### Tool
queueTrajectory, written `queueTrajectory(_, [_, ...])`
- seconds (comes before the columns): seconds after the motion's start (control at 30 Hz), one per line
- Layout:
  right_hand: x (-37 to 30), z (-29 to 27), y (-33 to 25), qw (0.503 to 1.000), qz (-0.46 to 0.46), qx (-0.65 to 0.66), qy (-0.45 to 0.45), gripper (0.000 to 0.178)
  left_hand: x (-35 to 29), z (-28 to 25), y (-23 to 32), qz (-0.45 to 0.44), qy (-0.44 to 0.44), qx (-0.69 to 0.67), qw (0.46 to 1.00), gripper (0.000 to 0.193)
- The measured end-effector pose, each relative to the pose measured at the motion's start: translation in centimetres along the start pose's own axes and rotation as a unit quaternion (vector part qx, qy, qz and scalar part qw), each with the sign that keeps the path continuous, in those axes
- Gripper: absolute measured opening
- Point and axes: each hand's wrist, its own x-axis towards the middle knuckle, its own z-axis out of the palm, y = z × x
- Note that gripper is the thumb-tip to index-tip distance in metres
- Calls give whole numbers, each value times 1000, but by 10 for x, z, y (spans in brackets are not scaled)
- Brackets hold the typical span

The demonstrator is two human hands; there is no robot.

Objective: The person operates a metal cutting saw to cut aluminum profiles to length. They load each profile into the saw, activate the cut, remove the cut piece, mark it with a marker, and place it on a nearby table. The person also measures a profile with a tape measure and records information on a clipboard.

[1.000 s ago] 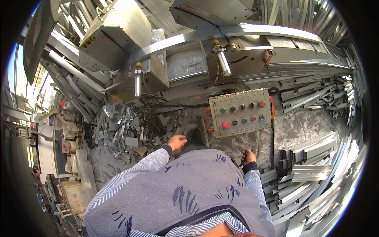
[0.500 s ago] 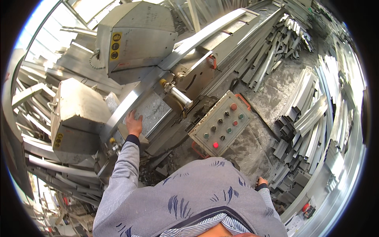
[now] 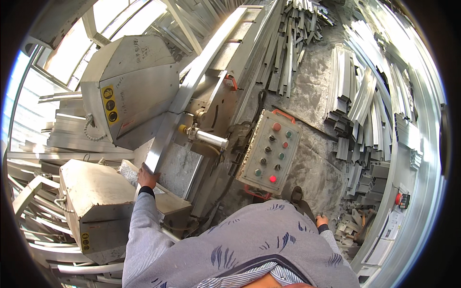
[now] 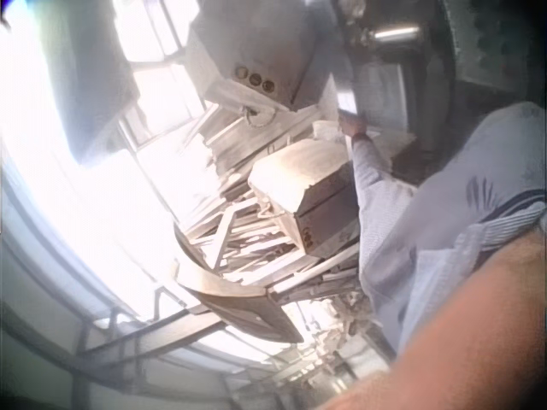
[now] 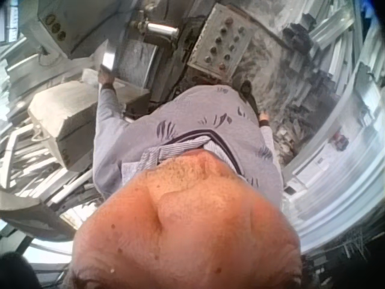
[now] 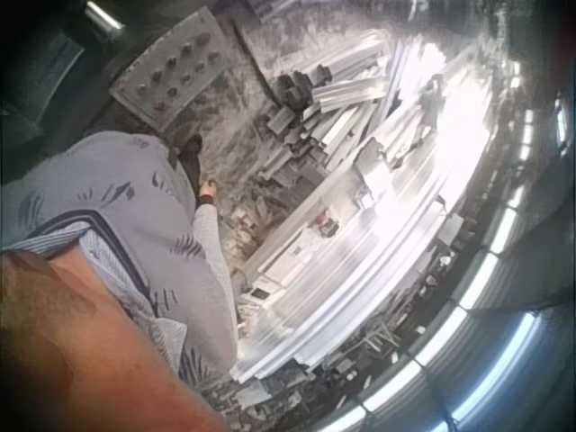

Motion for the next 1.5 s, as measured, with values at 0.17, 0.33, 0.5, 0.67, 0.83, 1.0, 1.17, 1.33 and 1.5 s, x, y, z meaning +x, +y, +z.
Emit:
queueTrajectory(0.17, [-6, 8, -8, 999, 14, 24, -24, 35, -2, -17, -11, 48, -18, -35, 998, 92])
queueTrajectory(0.33, [9, 20, -14, 998, 0, -28, -59, 35, -39, -63, -18, 46, 34, 1, 998, 93])
queueTrajectory(0.5, [31, 6, -46, 948, 145, 231, -163, 35, -102, -131, -20, 0, 33, 7, 999, 96])
queueTrajectory(0.67, [50, -22, -84, 953, 93, 230, -174, 38, -173, -180, 6, -28, 54, -60, 996, 88])
queueTrajectory(0.83, [44, -73, -144, 928, -25, 279, -246, 50, -218, -185, 85, 36, -105, -432, 895, 68])
queueTrajectory(1.0, [-7, -133, -228, 880, -246, 215, -344, 48, -281, -177, 217, 115, -300, -526, 787, 55])
queueTrajectory(1.17, [-57, -161, -282, 782, -437, 205, -394, 42, -330, -171, 333, 169, -479, -520, 686, 57])
queueTrajectory(1.33, [-76, -184, -280, 753, -596, -47, -274, 34, -359, -168, 391, 166, -631, -470, 595, 72])
queueTrajectory(1.5, [-82, -203, -255, 739, -603, -106, -279, 31, -368, -160, 417, 175, -667, -371, 621, 72])
